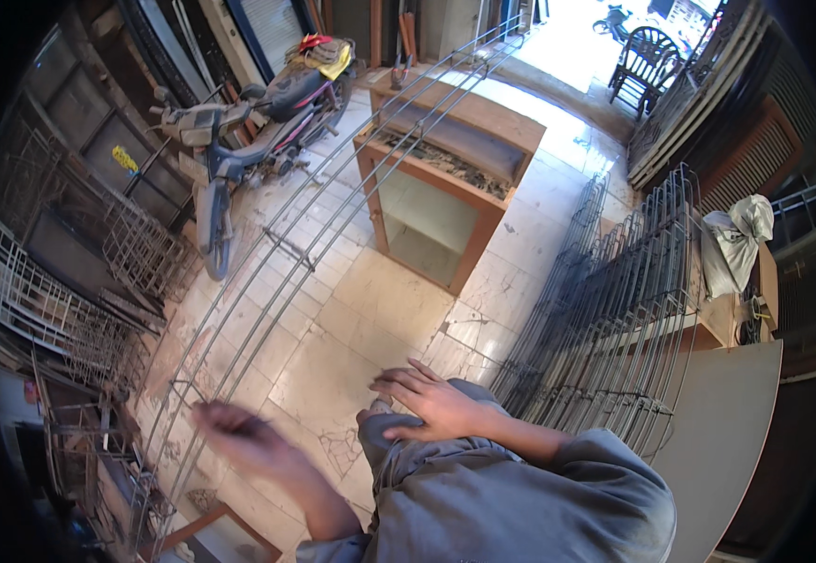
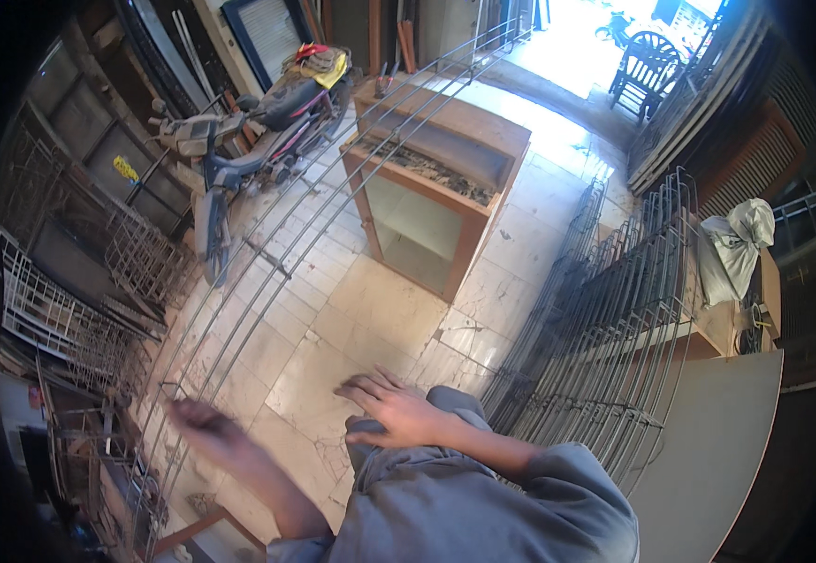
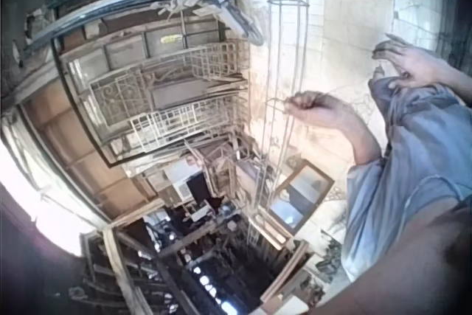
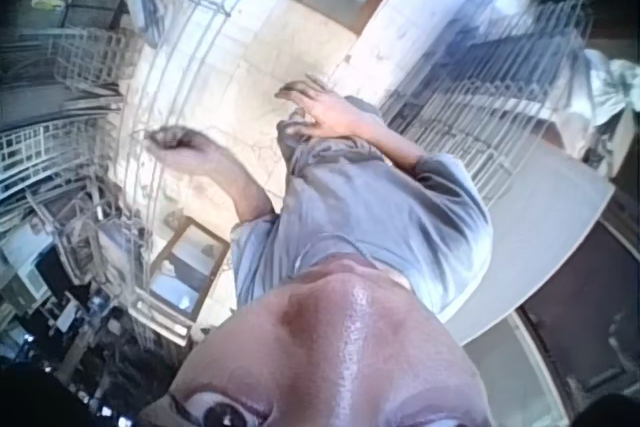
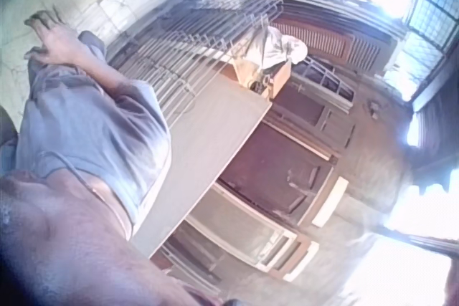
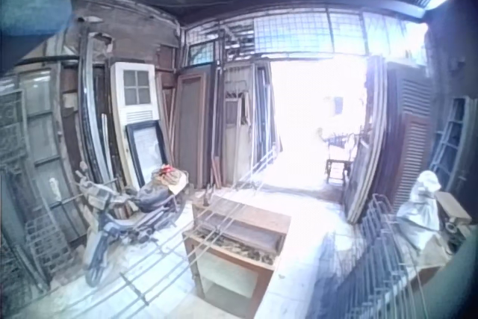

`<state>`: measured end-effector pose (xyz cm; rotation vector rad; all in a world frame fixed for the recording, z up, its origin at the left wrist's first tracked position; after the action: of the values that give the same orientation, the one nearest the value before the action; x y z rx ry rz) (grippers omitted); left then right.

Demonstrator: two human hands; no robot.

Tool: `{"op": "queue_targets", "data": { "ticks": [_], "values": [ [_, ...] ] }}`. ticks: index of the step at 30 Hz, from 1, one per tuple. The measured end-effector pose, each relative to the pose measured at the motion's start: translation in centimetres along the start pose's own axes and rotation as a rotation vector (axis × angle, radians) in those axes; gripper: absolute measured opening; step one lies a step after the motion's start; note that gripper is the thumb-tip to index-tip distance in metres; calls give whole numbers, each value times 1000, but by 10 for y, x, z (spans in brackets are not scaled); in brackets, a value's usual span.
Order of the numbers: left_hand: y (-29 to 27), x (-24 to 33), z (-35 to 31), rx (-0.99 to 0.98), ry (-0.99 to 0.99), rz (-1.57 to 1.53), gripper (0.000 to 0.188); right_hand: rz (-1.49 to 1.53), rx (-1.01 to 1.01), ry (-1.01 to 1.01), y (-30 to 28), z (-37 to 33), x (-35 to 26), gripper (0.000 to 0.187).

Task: The person assembles a metal framework by hand, using small wire pieces to secure the junctions of long metal rods.

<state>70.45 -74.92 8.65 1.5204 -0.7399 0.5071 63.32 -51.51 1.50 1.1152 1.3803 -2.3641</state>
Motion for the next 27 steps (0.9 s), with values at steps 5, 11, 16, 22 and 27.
{"op": "queue_targets", "data": {
  "ticks": [5, 11, 16, 22, 27],
  "values": [
    [14, -65, -75, -397, -68, 198, 23, 687, 209, 143, 24, 43, -15, 41],
    [3, -81, -49, -547, -6, 467, 16, 511, 464, 209, 31, 55, 7, 13],
    [6, -113, -26, -552, -74, 576, 14, 310, 501, 274, 26, 85, 29, 10],
    [39, -129, 29, -888, 120, 1107, 12, 206, 439, 451, 24, 109, 78, 8],
    [57, -126, 78, -991, 586, 1355, 21, 202, 274, 488, 52, 141, 114, 8]
  ]
}}
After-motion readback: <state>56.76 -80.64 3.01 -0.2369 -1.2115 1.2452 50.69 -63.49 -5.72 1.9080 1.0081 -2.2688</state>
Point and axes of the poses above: each hand's wrist, its own z-axis towards the middle knuckle, its own y-axis out of the palm, x = y × z, the point moved 3 cm from there along z, towards the middle knuckle, and after that the axes turned 1 degree about -z, right-handed, at the moved point
